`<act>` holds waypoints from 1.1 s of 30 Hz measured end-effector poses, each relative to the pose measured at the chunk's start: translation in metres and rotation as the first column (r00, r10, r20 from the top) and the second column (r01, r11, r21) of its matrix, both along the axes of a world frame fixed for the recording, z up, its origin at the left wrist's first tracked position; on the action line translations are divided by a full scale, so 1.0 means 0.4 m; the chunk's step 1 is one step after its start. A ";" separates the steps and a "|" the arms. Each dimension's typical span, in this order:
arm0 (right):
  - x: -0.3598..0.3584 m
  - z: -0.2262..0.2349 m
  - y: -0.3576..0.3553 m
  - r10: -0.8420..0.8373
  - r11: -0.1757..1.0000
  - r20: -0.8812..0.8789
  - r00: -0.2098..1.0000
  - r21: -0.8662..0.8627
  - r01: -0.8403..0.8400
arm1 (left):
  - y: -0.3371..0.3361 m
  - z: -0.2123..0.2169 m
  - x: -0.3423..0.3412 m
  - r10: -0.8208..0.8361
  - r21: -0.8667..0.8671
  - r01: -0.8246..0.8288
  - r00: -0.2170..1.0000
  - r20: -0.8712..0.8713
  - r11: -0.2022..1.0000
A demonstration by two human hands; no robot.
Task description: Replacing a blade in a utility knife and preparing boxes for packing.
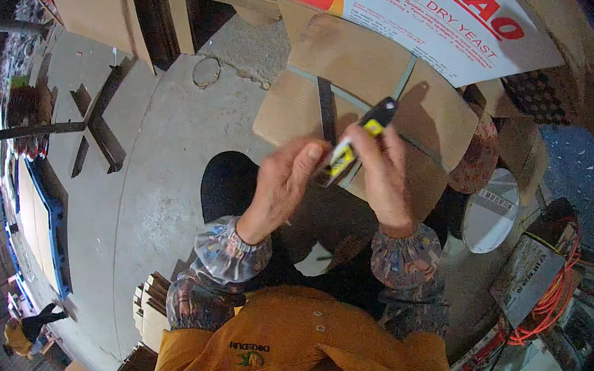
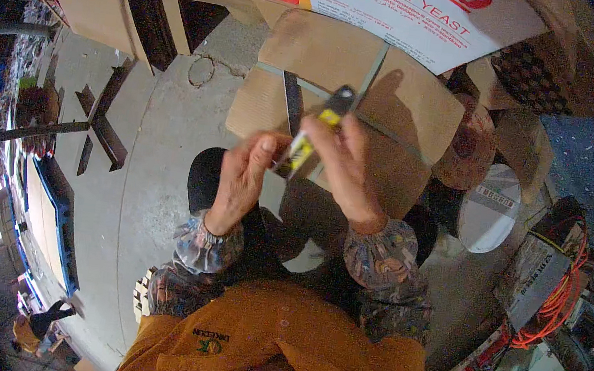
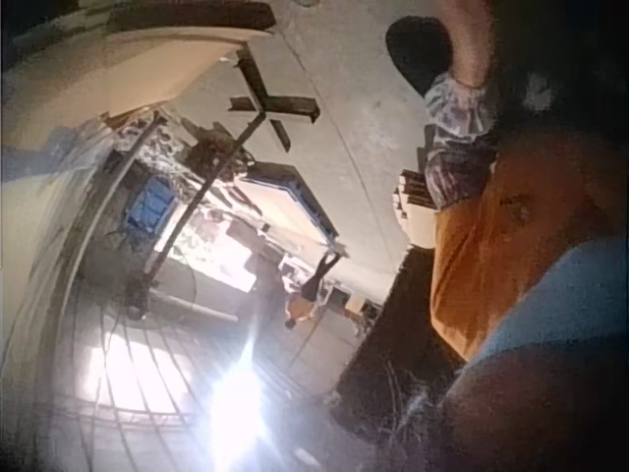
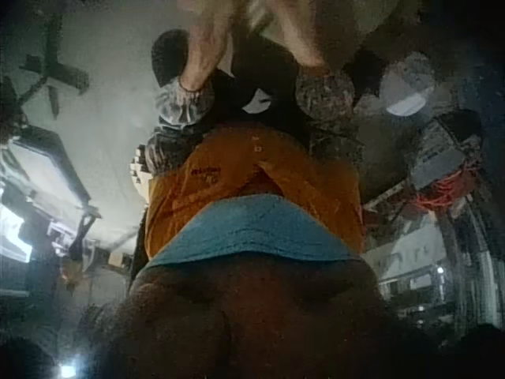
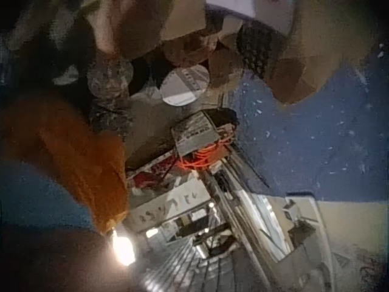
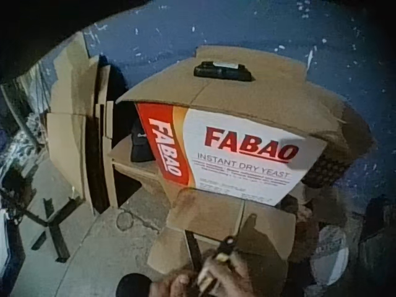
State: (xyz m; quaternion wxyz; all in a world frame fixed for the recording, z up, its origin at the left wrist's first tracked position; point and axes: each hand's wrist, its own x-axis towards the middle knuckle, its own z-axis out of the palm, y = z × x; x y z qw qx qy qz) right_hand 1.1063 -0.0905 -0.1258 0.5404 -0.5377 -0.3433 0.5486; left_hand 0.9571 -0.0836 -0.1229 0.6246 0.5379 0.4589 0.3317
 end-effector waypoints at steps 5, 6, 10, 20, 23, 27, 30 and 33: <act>0.024 0.048 0.017 -0.209 0.969 -0.326 0.922 -0.199 0.149 | 0.120 -0.005 0.025 0.395 0.552 0.006 0.692 -0.604 0.834; 0.042 0.051 0.005 -0.225 0.962 -0.304 0.926 -0.222 0.161 | 0.127 -0.025 0.058 0.404 0.567 0.106 0.597 -0.694 0.817; 0.044 0.104 -0.029 -0.225 0.923 -0.252 0.941 -0.364 0.123 | 0.132 -0.028 0.060 0.442 0.568 0.058 0.566 -0.696 0.821; 0.041 0.250 -0.074 -0.253 0.855 -0.203 0.946 -0.504 0.121 | 0.132 0.030 0.009 0.380 0.430 0.013 0.446 -0.811 0.903; 0.040 0.256 -0.092 -0.181 0.882 -0.152 0.972 -0.461 0.092 | 0.086 0.115 0.005 0.241 -0.212 -0.281 0.951 -0.194 0.936; 0.025 0.326 -0.108 -0.003 0.914 -0.063 0.998 -0.405 -0.023 | 0.005 0.313 0.062 0.276 -0.457 -0.267 0.960 -0.048 0.848; 0.032 0.386 -0.122 0.090 0.923 0.004 0.996 -0.377 -0.081 | -0.041 0.374 0.087 0.274 -0.525 -0.183 0.956 0.101 0.831; 0.052 0.454 -0.136 0.113 0.929 0.033 0.993 -0.357 -0.094 | -0.051 0.455 0.116 0.342 -0.687 -0.089 0.908 0.241 0.721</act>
